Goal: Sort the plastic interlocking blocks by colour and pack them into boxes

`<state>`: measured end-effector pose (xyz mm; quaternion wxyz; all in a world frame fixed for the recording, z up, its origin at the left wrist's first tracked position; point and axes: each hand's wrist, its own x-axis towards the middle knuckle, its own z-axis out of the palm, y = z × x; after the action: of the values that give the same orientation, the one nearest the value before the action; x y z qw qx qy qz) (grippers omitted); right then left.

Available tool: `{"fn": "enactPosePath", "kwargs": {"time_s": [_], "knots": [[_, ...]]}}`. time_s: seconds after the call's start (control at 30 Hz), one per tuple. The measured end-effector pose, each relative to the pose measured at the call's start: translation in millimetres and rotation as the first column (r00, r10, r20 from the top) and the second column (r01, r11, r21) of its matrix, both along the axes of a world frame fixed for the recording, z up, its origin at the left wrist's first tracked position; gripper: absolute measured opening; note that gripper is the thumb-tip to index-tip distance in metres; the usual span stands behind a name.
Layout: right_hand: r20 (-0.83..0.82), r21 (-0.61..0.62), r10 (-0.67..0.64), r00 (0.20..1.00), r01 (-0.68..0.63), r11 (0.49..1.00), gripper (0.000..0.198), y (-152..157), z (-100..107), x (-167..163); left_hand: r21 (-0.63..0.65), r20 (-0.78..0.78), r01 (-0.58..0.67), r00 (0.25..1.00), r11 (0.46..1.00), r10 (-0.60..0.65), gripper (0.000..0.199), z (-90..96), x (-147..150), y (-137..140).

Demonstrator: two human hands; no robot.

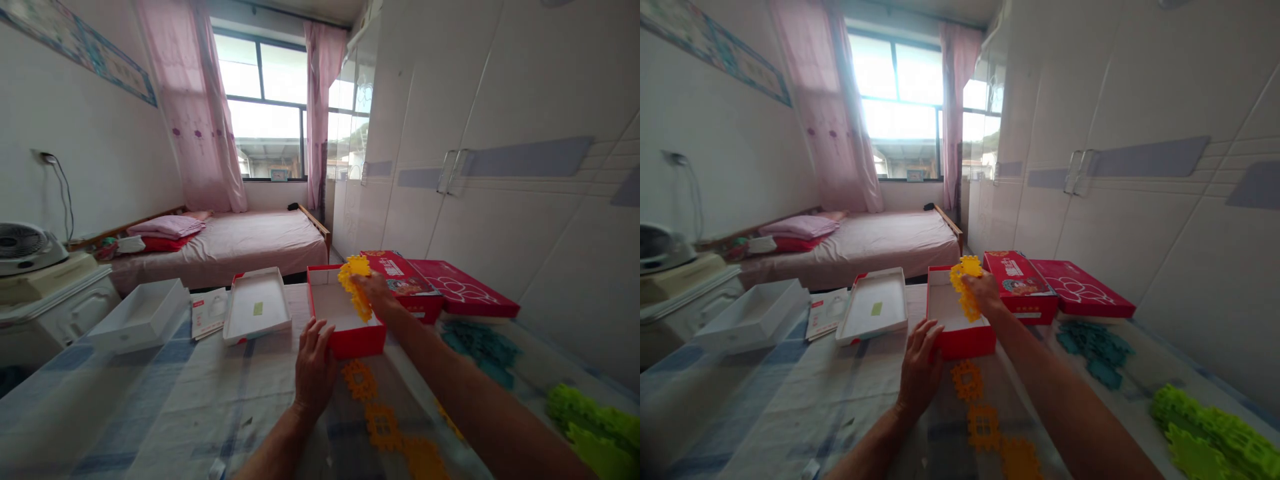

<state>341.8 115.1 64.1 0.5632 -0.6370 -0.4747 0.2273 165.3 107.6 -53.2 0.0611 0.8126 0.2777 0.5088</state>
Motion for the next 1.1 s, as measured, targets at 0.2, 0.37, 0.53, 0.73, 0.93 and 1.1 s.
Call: {"fn": "enactPosePath", "kwargs": {"time_s": [0.2, 0.37, 0.53, 0.73, 0.93, 1.1], "knots": [[0.175, -0.103, -0.021, 0.984, 0.040, 0.994, 0.033, 30.7, -13.6, -16.2, -0.004, -0.006, 0.024, 1.000, 1.000, -0.024, 0.039, -0.8, -0.8, 1.8], [0.297, -0.058, -0.001, 0.955, 0.019, 0.998, 0.028, -21.3, -2.3, -7.2, 0.012, -0.003, 0.038, 0.999, 0.999, -0.038, 0.037, -1.3, -2.1, 3.5], [0.599, -0.237, 0.099, 0.794, 0.058, 0.970, 0.031, -130.8, -25.2, 40.6, 0.002, 0.000, 0.033, 0.999, 0.999, -0.033, 0.038, -1.1, -2.1, 3.1], [0.683, -0.453, 0.219, 0.696, 0.168, 0.876, 0.034, -211.0, -77.7, 63.2, 0.012, -0.009, 0.025, 1.000, 1.000, -0.025, 0.037, 0.2, -2.3, 3.2], [0.493, -0.419, 0.080, 0.866, 0.155, 0.894, 0.017, -221.4, -67.2, 47.9, 0.035, -0.017, 0.026, 1.000, 0.999, -0.025, 0.038, 1.4, -3.8, 3.5], [0.273, -0.582, 0.279, 0.921, -0.072, 0.810, 0.026, -251.4, -46.5, 19.0, 0.037, -0.022, 0.025, 0.999, 0.999, -0.025, 0.037, 2.5, -3.9, 3.4]]}}
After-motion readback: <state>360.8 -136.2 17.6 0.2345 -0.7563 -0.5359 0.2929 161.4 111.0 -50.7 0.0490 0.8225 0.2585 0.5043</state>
